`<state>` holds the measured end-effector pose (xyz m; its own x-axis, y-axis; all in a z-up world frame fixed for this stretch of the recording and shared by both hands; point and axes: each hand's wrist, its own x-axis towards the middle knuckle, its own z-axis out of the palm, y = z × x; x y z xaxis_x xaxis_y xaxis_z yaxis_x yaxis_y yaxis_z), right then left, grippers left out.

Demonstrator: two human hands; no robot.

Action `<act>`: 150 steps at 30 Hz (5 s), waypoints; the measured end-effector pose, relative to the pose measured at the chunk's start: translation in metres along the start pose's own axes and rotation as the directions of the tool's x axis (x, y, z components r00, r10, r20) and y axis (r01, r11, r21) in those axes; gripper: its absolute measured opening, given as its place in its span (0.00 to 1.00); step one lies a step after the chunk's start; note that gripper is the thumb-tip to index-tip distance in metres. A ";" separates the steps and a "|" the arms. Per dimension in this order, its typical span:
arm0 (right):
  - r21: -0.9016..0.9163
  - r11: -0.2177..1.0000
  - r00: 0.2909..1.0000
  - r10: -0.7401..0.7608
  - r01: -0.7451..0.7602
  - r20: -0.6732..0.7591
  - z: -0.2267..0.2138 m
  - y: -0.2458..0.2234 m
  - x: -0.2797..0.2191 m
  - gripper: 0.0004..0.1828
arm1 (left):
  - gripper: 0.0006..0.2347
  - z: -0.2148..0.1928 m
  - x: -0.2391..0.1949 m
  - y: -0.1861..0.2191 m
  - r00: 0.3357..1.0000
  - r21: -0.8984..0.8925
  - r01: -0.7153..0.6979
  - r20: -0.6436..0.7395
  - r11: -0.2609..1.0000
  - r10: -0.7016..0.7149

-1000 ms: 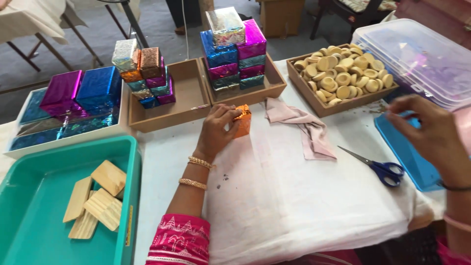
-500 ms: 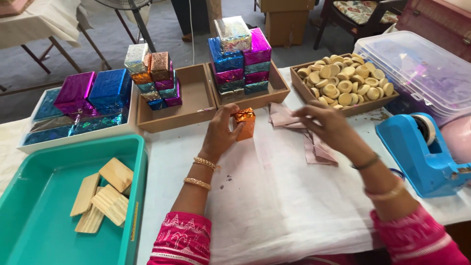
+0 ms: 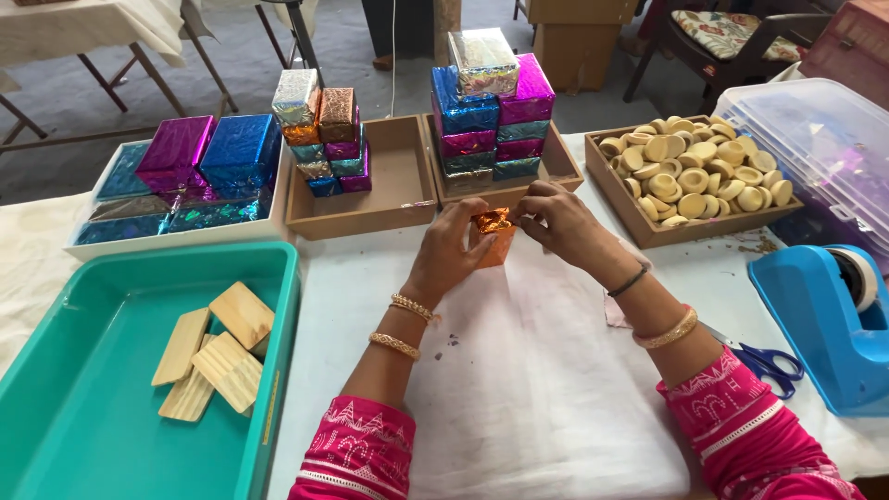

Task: The person wraps small wooden blocks in shiny metallic foil. They pick up a block, cover it with foil, fold the edges, and secure the wrapping with tape. The wrapped blocks are then placed into a cardboard box.

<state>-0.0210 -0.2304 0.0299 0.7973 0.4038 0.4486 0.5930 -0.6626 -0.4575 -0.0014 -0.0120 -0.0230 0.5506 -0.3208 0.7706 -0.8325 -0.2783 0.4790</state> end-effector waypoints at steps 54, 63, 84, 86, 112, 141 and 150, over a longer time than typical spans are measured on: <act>0.185 0.982 0.996 -0.032 0.047 -0.081 0.029 0.028 0.015 0.07 | 0.12 -0.004 0.003 0.005 0.992 -0.034 0.094 0.082 0.995 -0.091; 0.034 0.974 0.974 -0.224 0.223 0.034 -0.001 -0.002 0.011 0.08 | 0.15 -0.007 0.005 0.011 0.992 -0.016 0.063 0.110 0.998 -0.061; 0.088 0.981 0.983 -0.179 0.175 0.045 -0.045 -0.021 0.002 0.10 | 0.07 -0.008 0.001 0.006 0.988 0.169 -0.139 0.085 0.976 0.126; 0.097 0.983 0.987 -0.160 0.159 0.004 -0.063 -0.037 -0.007 0.10 | 0.07 -0.007 0.000 0.006 0.988 0.169 -0.141 0.082 0.976 0.128; -0.367 0.549 0.660 0.609 -0.751 -0.439 -0.234 0.090 -0.355 0.16 | 0.11 -0.016 0.005 0.025 0.932 0.350 -0.284 0.321 0.892 0.171; 0.410 0.667 0.518 0.743 -0.622 -0.423 -0.202 0.080 -0.372 0.09 | 0.10 -0.011 -0.007 0.026 0.967 0.360 -0.214 0.212 0.908 0.144; 0.647 0.669 0.454 0.735 -0.366 -0.503 -0.165 0.083 -0.411 0.13 | 0.10 -0.013 -0.007 0.028 0.971 0.337 -0.188 0.202 0.923 0.124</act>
<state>-0.3180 -0.5558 -0.0661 0.7416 -0.6209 0.2539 0.1775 -0.1833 -0.9669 -0.0292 -0.0063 -0.0092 0.4440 -0.5292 0.7231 -0.8510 -0.5016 0.1554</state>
